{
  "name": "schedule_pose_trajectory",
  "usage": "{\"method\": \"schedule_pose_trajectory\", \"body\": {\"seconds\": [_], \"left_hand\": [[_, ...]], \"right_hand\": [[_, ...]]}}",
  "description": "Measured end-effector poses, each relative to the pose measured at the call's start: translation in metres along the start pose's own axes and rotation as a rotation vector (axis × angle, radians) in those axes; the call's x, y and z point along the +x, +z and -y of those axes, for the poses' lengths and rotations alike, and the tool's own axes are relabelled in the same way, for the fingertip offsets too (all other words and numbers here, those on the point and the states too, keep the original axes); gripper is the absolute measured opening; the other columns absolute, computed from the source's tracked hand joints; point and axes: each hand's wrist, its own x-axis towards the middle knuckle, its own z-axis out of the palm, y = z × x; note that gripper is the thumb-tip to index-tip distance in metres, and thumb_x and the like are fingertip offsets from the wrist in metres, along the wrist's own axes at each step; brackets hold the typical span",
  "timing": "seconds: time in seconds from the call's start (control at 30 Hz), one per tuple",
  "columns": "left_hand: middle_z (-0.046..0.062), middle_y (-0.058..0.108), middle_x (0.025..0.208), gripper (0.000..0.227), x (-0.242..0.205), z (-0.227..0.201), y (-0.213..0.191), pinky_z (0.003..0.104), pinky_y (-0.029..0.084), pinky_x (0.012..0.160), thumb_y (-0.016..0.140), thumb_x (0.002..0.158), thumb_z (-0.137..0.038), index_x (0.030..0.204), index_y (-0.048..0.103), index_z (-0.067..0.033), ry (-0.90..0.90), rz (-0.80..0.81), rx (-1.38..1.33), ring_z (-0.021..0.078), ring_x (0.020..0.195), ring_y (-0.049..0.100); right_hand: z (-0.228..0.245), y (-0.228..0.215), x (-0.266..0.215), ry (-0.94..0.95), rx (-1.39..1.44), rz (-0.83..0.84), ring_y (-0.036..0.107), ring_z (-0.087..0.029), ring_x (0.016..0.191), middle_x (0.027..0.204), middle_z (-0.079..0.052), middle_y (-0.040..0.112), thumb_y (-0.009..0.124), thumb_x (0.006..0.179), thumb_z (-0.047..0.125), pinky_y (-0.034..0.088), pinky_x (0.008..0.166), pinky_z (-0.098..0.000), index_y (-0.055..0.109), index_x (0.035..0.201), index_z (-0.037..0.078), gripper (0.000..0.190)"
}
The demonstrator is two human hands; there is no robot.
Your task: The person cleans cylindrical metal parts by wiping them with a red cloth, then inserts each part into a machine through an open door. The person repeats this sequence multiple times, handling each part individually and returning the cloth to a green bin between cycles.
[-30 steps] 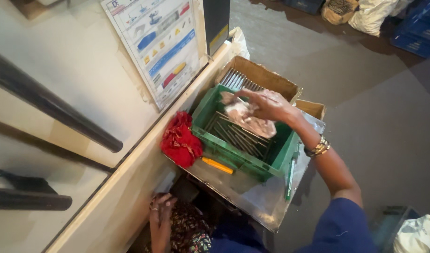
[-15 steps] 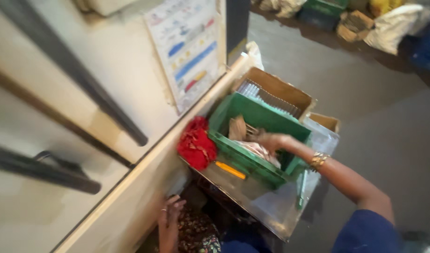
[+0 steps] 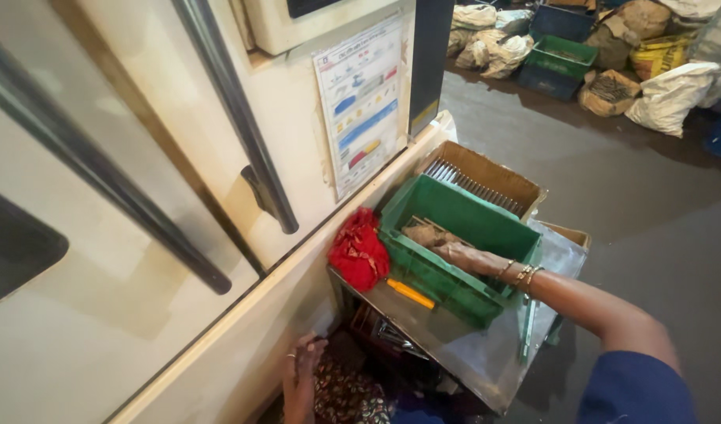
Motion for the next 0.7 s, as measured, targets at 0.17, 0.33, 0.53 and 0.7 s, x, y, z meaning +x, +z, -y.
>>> {"method": "schedule_pose_trajectory", "body": {"seconds": [0.17, 0.33, 0.53, 0.7], "left_hand": [[0.017, 0.073, 0.118, 0.041, -0.026, -0.037, -0.009, 0.038, 0.048, 0.104, 0.049, 0.103, -0.030, 0.129, 0.063, -0.0022, -0.078, -0.049, -0.012, 0.0230, 0.113, 0.067], [0.020, 0.071, 0.117, 0.041, -0.022, -0.025, -0.029, 0.039, 0.049, 0.105, 0.049, 0.104, -0.027, 0.132, 0.058, 0.0014, 0.012, -0.072, -0.185, 0.0258, 0.115, 0.068], [0.020, 0.072, 0.116, 0.040, 0.000, 0.031, -0.050, 0.038, 0.049, 0.098, 0.053, 0.101, -0.022, 0.134, 0.056, 0.0008, -0.054, -0.130, -0.182, 0.0261, 0.110, 0.066], [0.021, 0.075, 0.115, 0.041, 0.009, 0.052, -0.052, 0.037, 0.049, 0.096, 0.053, 0.102, -0.023, 0.135, 0.058, 0.0007, 0.003, -0.095, -0.132, 0.0274, 0.108, 0.067]], "right_hand": [[0.028, -0.015, 0.018, -0.021, 0.047, -0.254, 0.067, -0.031, 0.087, 0.098, -0.020, 0.072, 0.062, 0.102, 0.025, 0.054, 0.083, -0.0436, 0.068, 0.110, -0.001, 0.028], [0.024, -0.021, 0.073, 0.051, 0.079, -0.524, 0.066, -0.032, 0.087, 0.097, -0.022, 0.072, 0.060, 0.104, 0.028, 0.053, 0.084, -0.0444, 0.068, 0.110, -0.004, 0.033], [0.004, 0.008, 0.131, 0.139, 0.139, -0.728, 0.064, -0.033, 0.086, 0.096, -0.024, 0.071, 0.058, 0.106, 0.032, 0.052, 0.085, -0.0454, 0.067, 0.109, -0.007, 0.040], [0.001, 0.017, 0.134, -0.132, -0.018, -0.795, 0.063, -0.032, 0.090, 0.102, -0.023, 0.068, 0.054, 0.101, 0.025, 0.050, 0.086, -0.0476, 0.066, 0.119, -0.003, 0.035]]}}
